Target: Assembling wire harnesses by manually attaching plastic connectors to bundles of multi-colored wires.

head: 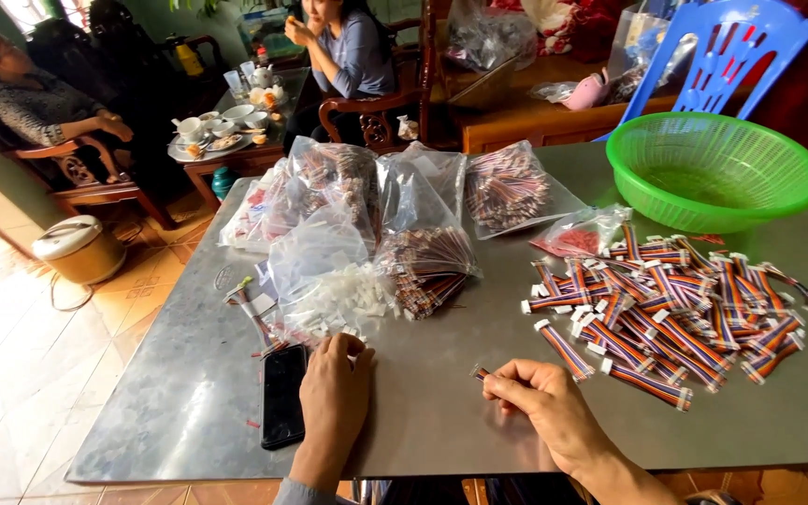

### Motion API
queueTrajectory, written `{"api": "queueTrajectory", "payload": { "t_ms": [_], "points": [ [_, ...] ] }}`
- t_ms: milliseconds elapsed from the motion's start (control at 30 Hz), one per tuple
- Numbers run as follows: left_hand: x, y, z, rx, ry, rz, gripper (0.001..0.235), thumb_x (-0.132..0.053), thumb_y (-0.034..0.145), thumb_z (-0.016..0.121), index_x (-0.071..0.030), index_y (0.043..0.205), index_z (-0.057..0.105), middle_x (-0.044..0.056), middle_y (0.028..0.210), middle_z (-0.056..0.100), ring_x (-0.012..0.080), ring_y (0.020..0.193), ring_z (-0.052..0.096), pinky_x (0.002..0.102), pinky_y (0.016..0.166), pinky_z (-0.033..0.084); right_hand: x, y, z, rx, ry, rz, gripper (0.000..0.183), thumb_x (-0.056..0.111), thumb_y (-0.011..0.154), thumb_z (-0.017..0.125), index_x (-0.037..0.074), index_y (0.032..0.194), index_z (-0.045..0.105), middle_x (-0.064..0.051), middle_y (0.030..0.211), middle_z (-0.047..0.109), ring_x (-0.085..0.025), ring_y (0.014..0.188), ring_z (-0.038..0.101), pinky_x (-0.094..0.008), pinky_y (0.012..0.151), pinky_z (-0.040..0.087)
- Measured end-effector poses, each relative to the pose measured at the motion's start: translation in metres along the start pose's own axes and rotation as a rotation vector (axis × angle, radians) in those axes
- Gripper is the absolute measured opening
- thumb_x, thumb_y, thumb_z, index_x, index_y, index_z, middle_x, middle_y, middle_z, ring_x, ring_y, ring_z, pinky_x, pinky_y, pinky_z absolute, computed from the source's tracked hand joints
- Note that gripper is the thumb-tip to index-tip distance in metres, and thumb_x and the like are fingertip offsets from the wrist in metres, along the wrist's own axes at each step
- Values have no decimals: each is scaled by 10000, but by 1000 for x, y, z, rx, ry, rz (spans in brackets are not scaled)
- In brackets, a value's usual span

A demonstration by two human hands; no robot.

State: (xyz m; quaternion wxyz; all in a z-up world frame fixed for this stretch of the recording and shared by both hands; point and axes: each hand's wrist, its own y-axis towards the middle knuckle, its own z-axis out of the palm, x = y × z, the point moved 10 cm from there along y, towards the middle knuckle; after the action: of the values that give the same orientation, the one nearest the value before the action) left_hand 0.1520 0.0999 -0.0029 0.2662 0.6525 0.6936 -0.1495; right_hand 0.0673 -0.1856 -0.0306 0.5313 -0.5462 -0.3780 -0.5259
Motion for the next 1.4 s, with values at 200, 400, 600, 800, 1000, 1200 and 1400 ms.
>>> {"api": "queueTrajectory", "payload": {
  "t_ms": [200, 400, 600, 800, 1000, 1200, 1400],
  "points": [
    [-68, -50, 28, 230, -657, -49, 89, -152, 767, 848, -133, 755, 762, -35, 635, 697, 57, 608, 573, 235, 609, 476, 33, -10, 0, -22, -273, -168, 212, 126, 884, 767, 23, 698, 779, -27, 634, 669, -107, 628, 531, -252, 629, 430],
    [-87, -73, 70, 513, -1276, -265, 302, -27, 847, 790, 9, 1146, 778, 114, 769, 736, 168, 681, 641, 269, 700, 530, 65, -20, 1, -16, -487, -360, 185, 189, 889, 740, 83, 750, 802, 43, 715, 776, -59, 682, 617, -225, 681, 496],
    [-81, -75, 84, 531, -1500, -397, 173, -23, 895, 734, 75, 1038, 735, 224, 862, 759, 277, 762, 727, 361, 732, 627, 74, -26, 9, 22, -469, -397, 202, 198, 880, 707, 85, 730, 780, -43, 917, 877, -103, 857, 783, -236, 803, 575],
    [-81, -76, 85, 521, -1499, -444, 191, -33, 899, 738, 67, 1063, 742, 218, 810, 743, 258, 704, 709, 330, 727, 613, 83, -32, 24, 80, -518, -529, 187, 187, 889, 697, 86, 748, 767, -39, 884, 846, -132, 877, 781, -261, 835, 575],
    [-82, -76, 84, 528, -1485, -424, 200, -43, 900, 736, 66, 1068, 743, 220, 824, 751, 257, 725, 722, 326, 724, 610, 81, -30, 24, 58, -536, -577, 156, 159, 863, 716, 98, 732, 774, -44, 891, 835, -134, 883, 787, -262, 838, 581],
    [-84, -76, 83, 531, -1487, -419, 221, -45, 891, 743, 74, 1076, 747, 215, 835, 752, 257, 733, 723, 323, 728, 610, 80, -29, 24, 48, -567, -572, 156, 169, 859, 715, 104, 729, 773, -40, 894, 840, -132, 877, 792, -262, 832, 586],
    [-86, -77, 83, 540, -1471, -370, 198, -44, 896, 746, 60, 1063, 753, 209, 810, 751, 253, 714, 720, 315, 709, 595, 83, -31, 24, 33, -580, -571, 162, 149, 862, 715, 87, 718, 756, -5, 803, 809, -105, 778, 744, -245, 752, 568]
  ]
}}
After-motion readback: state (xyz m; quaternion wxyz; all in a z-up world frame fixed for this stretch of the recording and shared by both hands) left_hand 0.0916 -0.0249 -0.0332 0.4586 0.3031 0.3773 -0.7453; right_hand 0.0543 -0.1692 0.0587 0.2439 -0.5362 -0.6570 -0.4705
